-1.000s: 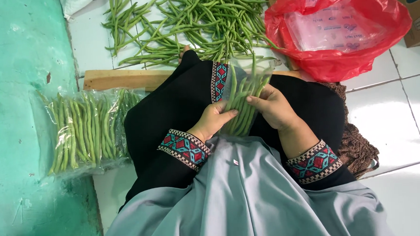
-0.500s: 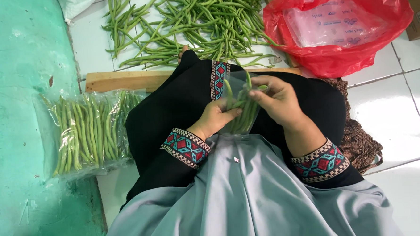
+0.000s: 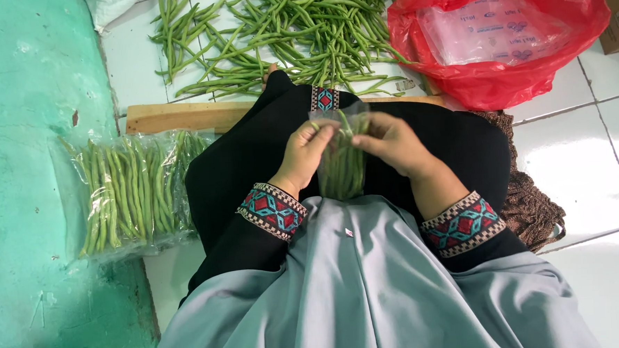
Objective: Packing green beans into small plastic bags by hand
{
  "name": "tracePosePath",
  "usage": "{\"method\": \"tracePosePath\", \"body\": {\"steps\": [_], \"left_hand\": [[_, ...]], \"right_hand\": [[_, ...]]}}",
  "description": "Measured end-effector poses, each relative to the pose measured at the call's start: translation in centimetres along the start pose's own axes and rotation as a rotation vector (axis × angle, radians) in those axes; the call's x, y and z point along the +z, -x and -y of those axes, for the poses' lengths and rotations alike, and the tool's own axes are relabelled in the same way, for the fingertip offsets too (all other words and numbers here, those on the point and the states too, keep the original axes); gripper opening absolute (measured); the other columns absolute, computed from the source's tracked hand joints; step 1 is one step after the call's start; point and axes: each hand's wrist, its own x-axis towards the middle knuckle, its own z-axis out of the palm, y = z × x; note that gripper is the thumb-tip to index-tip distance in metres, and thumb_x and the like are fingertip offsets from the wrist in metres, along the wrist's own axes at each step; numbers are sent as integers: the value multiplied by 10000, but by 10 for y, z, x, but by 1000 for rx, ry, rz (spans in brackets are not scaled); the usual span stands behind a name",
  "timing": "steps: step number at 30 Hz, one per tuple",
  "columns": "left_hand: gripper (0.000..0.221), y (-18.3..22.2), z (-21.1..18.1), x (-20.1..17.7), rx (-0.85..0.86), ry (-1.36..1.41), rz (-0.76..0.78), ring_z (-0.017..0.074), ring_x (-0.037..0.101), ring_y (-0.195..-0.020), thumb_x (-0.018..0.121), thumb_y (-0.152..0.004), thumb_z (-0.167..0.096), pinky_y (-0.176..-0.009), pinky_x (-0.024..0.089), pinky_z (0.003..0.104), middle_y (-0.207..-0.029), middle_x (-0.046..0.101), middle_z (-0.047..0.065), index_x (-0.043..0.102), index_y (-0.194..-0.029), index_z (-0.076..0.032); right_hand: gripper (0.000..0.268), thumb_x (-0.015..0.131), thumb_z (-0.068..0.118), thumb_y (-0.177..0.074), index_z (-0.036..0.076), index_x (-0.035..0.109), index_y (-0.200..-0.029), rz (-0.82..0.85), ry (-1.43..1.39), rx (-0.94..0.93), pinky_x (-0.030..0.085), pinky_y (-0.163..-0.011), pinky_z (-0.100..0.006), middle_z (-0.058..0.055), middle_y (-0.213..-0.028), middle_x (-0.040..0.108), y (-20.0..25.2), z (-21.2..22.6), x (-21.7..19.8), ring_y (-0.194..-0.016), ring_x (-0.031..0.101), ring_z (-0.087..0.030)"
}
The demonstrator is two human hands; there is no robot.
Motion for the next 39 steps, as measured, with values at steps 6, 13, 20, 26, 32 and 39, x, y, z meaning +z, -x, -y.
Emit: {"method": "tracePosePath", "body": {"steps": [6,13,20,26,32,39], "left_hand": [[208,-2,14,-11,-121,275,-98,139,713,-933,619,-1040,-196,-799,604,297,-1028,762,81,699,-1170,-54],[322,14,30,-14,-388,-42,-19,161,710,-912,847,-823,-160,-783,607,336,-1012,762,65,728,-1116,-98],[313,13,26,-11,-331,-92,-4,145,711,-941,834,-807,-146,-817,598,343,-1013,778,72,741,-1100,-86],[311,19,17,2,-213,-3,30,144,684,-1003,834,-832,-109,-891,578,361,-1061,769,97,728,-1122,-69],[247,20,-6,11,-68,29,45,122,665,-1046,787,-892,-88,-922,560,334,-1067,764,87,719,-1127,-57],[120,21,-23,17,75,83,35,70,634,-969,761,-923,-122,-856,539,273,-956,742,34,725,-1027,-74]], "right_hand": [[199,818,23,-841,-1,731,-1019,71,-58,228,560,-640,-263,-49,-770,679,-8,-92,-8,-661,654,-137],[147,800,40,-894,-23,720,-1001,16,-84,245,570,-598,-302,-114,-740,675,-15,-101,-17,-629,670,-185],[161,769,111,-955,-32,708,-997,-16,-95,239,545,-581,-288,-130,-729,670,-12,-101,-18,-624,686,-189],[147,803,161,-948,38,726,-973,-74,-12,122,464,-607,-234,-39,-743,636,-3,-55,-11,-693,595,-84],[123,809,102,-955,23,728,-1006,-83,29,-53,484,-655,-225,-82,-766,673,6,-10,-9,-725,604,-94],[166,808,35,-928,-11,752,-1077,-12,94,-131,546,-689,-259,-104,-800,704,15,5,-12,-772,617,-97]]}}
